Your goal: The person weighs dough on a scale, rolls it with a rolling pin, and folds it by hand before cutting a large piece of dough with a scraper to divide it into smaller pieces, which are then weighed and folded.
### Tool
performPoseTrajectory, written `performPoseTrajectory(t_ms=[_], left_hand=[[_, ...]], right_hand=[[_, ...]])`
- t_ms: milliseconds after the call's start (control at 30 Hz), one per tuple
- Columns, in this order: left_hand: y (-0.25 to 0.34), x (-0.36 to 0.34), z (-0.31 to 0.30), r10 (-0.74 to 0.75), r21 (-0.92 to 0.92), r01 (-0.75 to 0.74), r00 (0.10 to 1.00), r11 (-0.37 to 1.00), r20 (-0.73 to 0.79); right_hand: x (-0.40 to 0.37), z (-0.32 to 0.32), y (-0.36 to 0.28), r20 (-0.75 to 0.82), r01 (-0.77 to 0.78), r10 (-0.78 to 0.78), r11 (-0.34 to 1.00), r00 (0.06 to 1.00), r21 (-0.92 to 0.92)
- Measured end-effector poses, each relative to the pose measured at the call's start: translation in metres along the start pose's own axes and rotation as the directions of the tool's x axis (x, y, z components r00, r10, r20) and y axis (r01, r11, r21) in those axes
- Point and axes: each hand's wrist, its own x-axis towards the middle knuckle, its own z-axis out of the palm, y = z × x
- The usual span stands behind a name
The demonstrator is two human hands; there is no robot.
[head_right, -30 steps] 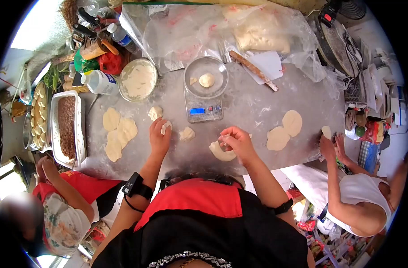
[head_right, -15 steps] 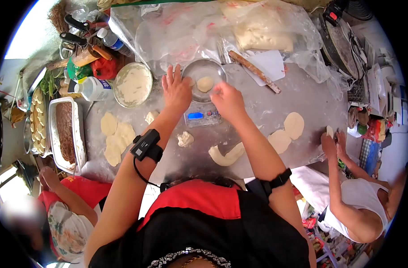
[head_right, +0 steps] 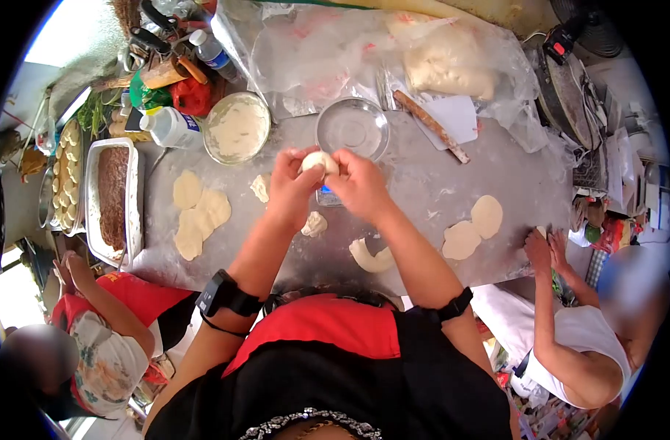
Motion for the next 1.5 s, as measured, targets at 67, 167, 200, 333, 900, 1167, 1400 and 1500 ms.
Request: performPoseTrajectory(t_ms=[67,167,200,333,900,1167,1400,1500], left_hand=[[0.011,-0.021,-0.003,-0.11,-0.092,0.11,0.994,0.99,0.008],[0.009,-0.04,-0.025,-0.158,-0.053,0.162,0.985,0.985,0.071],[0.006,-0.044,-0.032,-0.129,-0.007,0.13,0.99,0.991,0.051],[0.001,-0.068,-0.05,-0.068,-0.049,0.065,0.996,0.997,-0.053],[-0.008,-0.151,-0.041,0.072,0.184,-0.094,0.99,0.978,0.122],[-0.029,-0.126,-0.074,0.428,0.556,-0.52,0.853,0.648,0.299],[-0.046,-0.094,-0.072,-0.166,0.068,0.171,0.984,0.983,-0.068],[-0.058,-0.075,-0.062,-0.187,0.231,0.201,0.979,0.952,-0.084]], right_hand=[[-0.018,0.01,-0.002,0.066,0.003,-0.012,0.991,0.998,0.136],[-0.046,0.015,-0.015,0.13,0.0,-0.005,0.999,0.991,0.033],[-0.055,0.017,-0.021,0.141,0.003,0.005,0.999,0.99,-0.053],[-0.084,0.031,-0.031,0.135,-0.092,0.065,0.974,0.989,0.205],[-0.142,0.077,-0.027,0.014,0.194,-0.206,0.896,0.978,-0.399],[-0.151,0.072,-0.026,0.088,0.112,-0.106,0.992,0.99,-0.064],[-0.156,0.039,-0.014,-0.026,0.152,-0.153,0.988,0.988,-0.025],[-0.172,0.029,-0.007,-0.056,0.043,-0.045,0.998,0.997,-0.038]])
